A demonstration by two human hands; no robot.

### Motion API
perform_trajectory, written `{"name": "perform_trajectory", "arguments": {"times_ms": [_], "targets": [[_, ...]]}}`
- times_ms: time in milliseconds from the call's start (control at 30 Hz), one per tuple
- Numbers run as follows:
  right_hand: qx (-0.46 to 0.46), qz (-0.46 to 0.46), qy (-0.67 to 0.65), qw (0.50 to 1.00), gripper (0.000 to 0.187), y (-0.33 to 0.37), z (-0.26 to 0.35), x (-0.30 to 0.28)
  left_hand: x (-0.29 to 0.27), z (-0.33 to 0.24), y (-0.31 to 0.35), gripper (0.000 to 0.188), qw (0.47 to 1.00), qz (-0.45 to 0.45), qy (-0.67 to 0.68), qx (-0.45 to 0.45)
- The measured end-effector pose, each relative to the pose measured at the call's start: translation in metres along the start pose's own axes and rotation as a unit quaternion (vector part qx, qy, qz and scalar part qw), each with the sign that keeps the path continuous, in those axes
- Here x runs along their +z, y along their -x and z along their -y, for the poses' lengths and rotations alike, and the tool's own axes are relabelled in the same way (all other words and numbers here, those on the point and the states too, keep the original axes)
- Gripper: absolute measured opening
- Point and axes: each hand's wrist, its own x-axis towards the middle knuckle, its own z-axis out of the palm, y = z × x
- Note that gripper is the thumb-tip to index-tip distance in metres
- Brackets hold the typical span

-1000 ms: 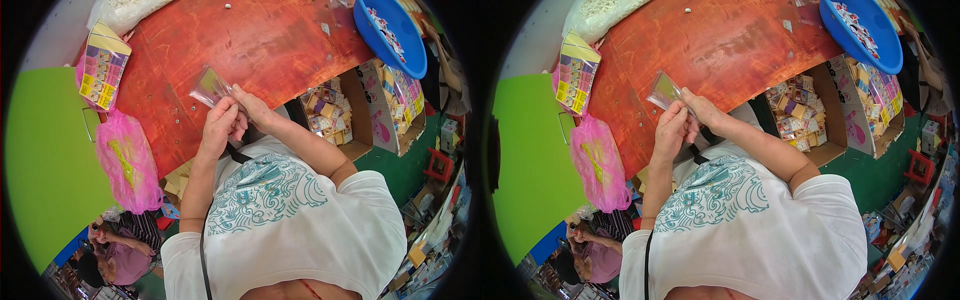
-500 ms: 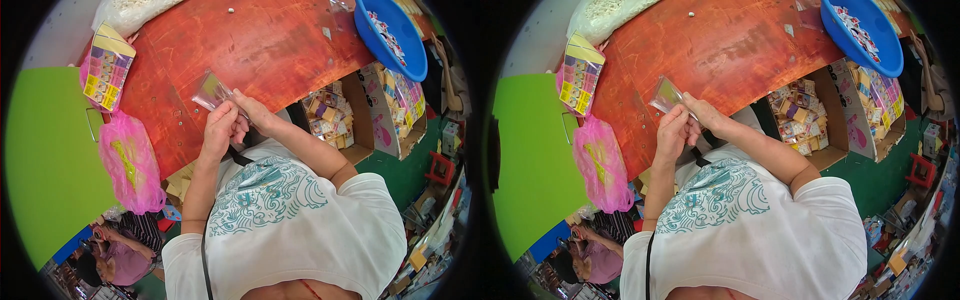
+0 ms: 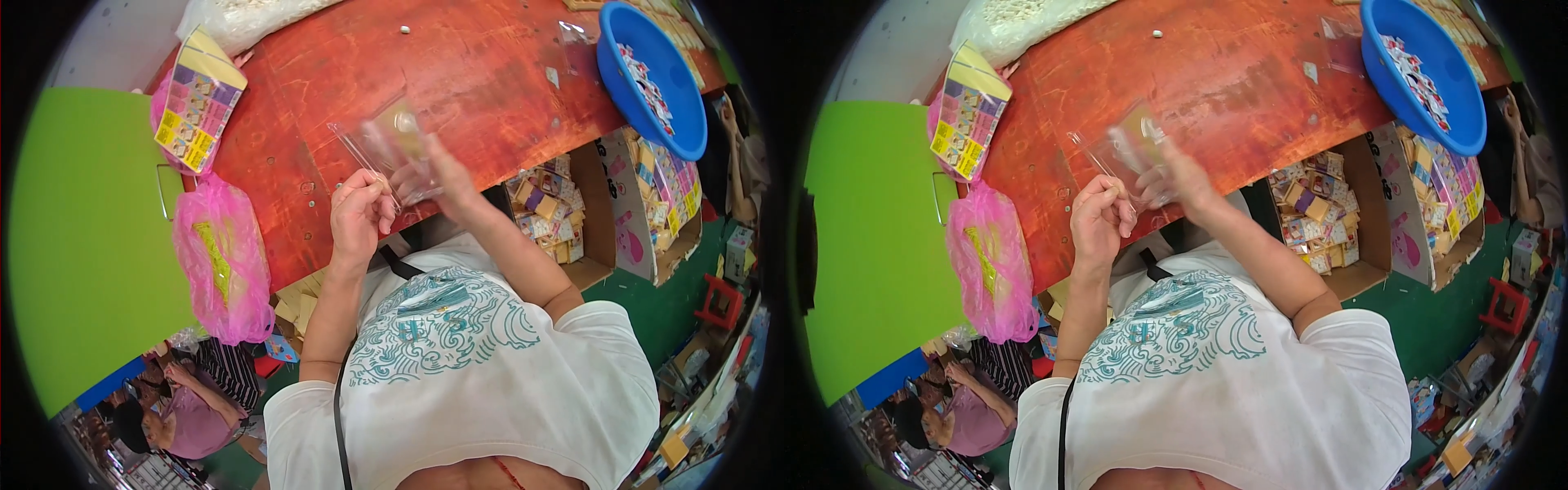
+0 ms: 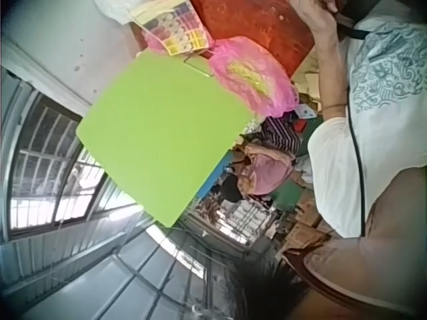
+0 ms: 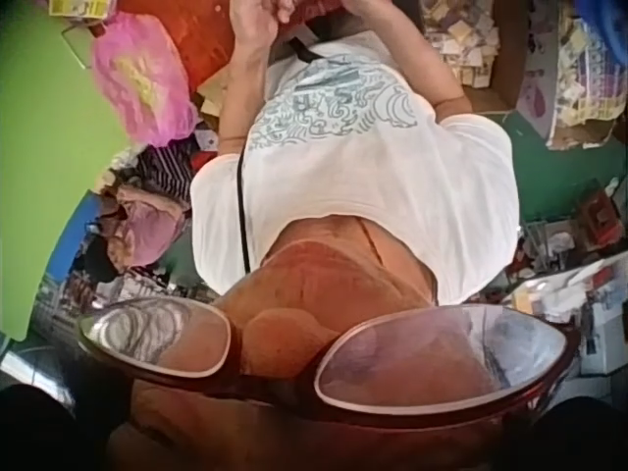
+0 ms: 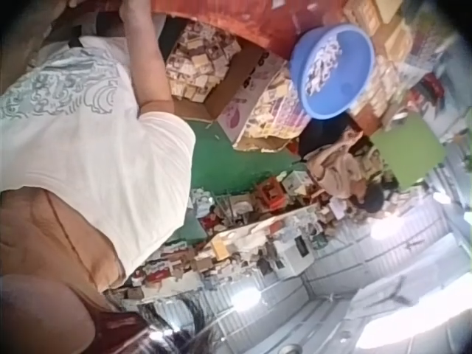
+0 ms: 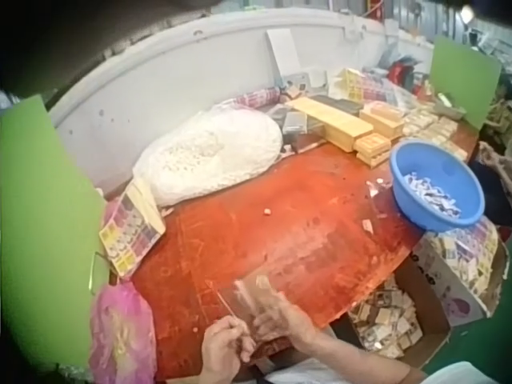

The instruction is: Applying stickers to small packages and organizing plastic trays for assembly on a factory workbench.

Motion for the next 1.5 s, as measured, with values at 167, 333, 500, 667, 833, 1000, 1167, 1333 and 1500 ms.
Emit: {"name": "perform_trajectory", "arguments": {"times_ms": [167, 333, 500, 667, 833, 1000, 1167, 1333, 1500], "targets": [[-0.122, -0.010, -0.072, 0.990, 0.072, 0.002, 0.034, -0.038, -0.008, -0.010, -0.001, 0.015, 0.998, -0.051, 0.012, 0.032], [-0.155, -0.053, -0.021, 0.986, 0.074, 0.009, 0.037, -0.033, -0.020, -0.030, -0.025, 0.017, 0.978, -0.099, -0.174, 0.057], [-0.128, 0.003, -0.035, 0.991, 0.076, 0.009, 0.022, -0.010, -0.008, -0.051, -0.057, 0.026, 0.678, -0.201, -0.684, 0.178], [-0.103, 0.004, -0.052, 0.993, 0.075, 0.011, 0.015, 0.005, 0.033, -0.034, -0.035, 0.024, 0.842, -0.073, -0.495, 0.200], [-0.094, -0.030, 0.024, 0.995, 0.072, 0.012, 0.011, 0.016, 0.046, -0.014, -0.021, 0.018, 0.966, 0.067, -0.248, -0.029], [-0.093, 0.006, 0.030, 0.995, 0.074, 0.011, 0.003, 0.015, 0.038, -0.010, -0.021, 0.021, 0.976, 0.072, -0.205, -0.030], [-0.101, 0.004, 0.057, 0.993, 0.076, 0.013, 0.004, 0.018, 0.033, -0.003, -0.021, 0.019, 0.986, 0.073, -0.146, -0.033], [-0.074, -0.009, 0.041, 0.996, 0.076, 0.014, 0.005, 0.021, 0.030, -0.001, -0.023, 0.020, 0.986, 0.076, -0.140, -0.039], [-0.068, 0.027, 0.033, 0.997, 0.070, 0.010, 0.000, 0.016, 0.027, -0.001, -0.022, 0.020, 0.987, 0.056, -0.145, -0.031]]}}
